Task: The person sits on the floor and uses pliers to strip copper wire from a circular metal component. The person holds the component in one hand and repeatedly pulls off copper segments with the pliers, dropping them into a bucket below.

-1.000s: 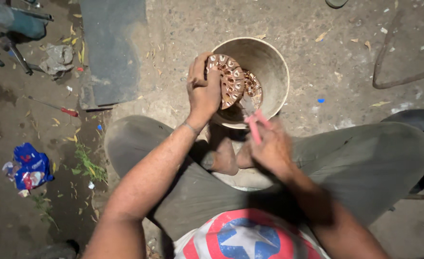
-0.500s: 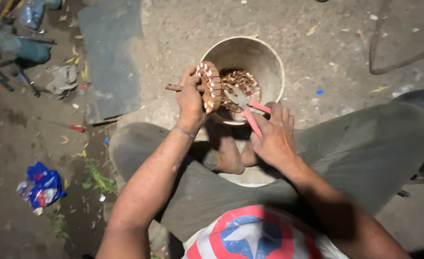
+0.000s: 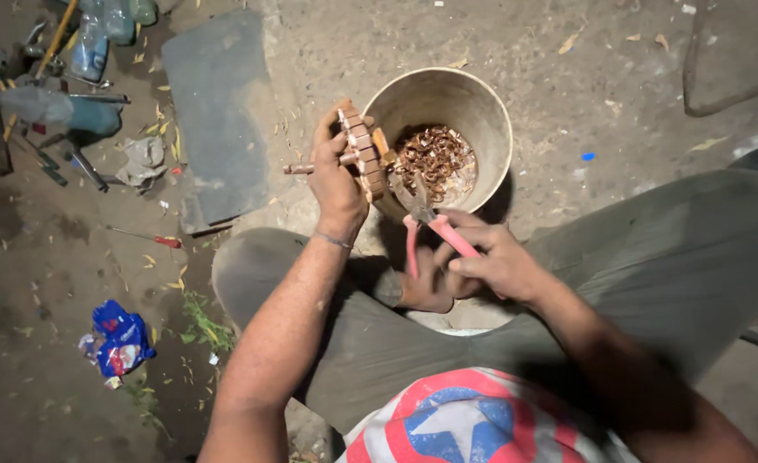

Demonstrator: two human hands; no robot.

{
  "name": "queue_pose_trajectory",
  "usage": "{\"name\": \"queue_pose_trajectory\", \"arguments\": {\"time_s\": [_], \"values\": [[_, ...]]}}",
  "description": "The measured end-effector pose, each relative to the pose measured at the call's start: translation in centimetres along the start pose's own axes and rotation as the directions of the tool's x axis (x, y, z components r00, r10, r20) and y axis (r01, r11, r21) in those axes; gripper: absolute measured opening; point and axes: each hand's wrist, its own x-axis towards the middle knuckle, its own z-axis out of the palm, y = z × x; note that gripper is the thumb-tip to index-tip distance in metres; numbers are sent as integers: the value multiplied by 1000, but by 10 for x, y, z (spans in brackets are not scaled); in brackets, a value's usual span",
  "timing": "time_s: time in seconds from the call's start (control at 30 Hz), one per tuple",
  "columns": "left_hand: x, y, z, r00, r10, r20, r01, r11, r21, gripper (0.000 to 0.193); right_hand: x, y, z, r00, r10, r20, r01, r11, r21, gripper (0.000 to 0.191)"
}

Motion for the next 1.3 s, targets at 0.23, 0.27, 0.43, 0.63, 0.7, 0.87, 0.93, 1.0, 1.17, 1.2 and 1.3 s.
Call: {"name": "queue_pose_trajectory", "arguments": {"time_s": [0.23,0.27,0.43,0.63,0.7,0.87,0.93,1.0,1.17,1.2,1.3], "values": [[-4,4,6,1000,9,1,-9,1000,16,46,6,-11,14,991,136,18,-137,979,150,50],[-5,2,5,1000,19,-2,-19,1000,18,45,9,-10,16,993,119,7,-118,979,164,51],[-6,-6,1,991,133,-35,-127,983,130,45,12,-2,19,998,59,3,-59,976,210,48],[0,-3,3,981,146,-125,-125,979,164,45,6,2,22,928,372,-2,-353,882,312,49],[-3,-2,7,980,165,-108,-139,967,214,45,10,3,22,972,233,-3,-225,942,249,48],[-13,1,14,956,294,6,-254,814,522,46,13,-5,18,962,269,53,-268,881,390,51],[-16,2,16,934,350,76,-325,739,589,46,12,-9,17,907,400,129,-396,708,584,54],[-18,2,16,918,373,137,-379,718,584,46,12,-11,15,914,385,128,-382,709,593,54],[-20,-2,16,899,388,205,-434,720,542,45,8,-4,15,949,260,178,-314,757,573,54],[-20,-2,16,895,392,213,-442,715,542,44,6,-2,16,953,247,176,-303,771,561,54],[-18,1,17,893,373,253,-450,700,555,44,3,5,19,950,260,170,-311,805,505,44]]}}
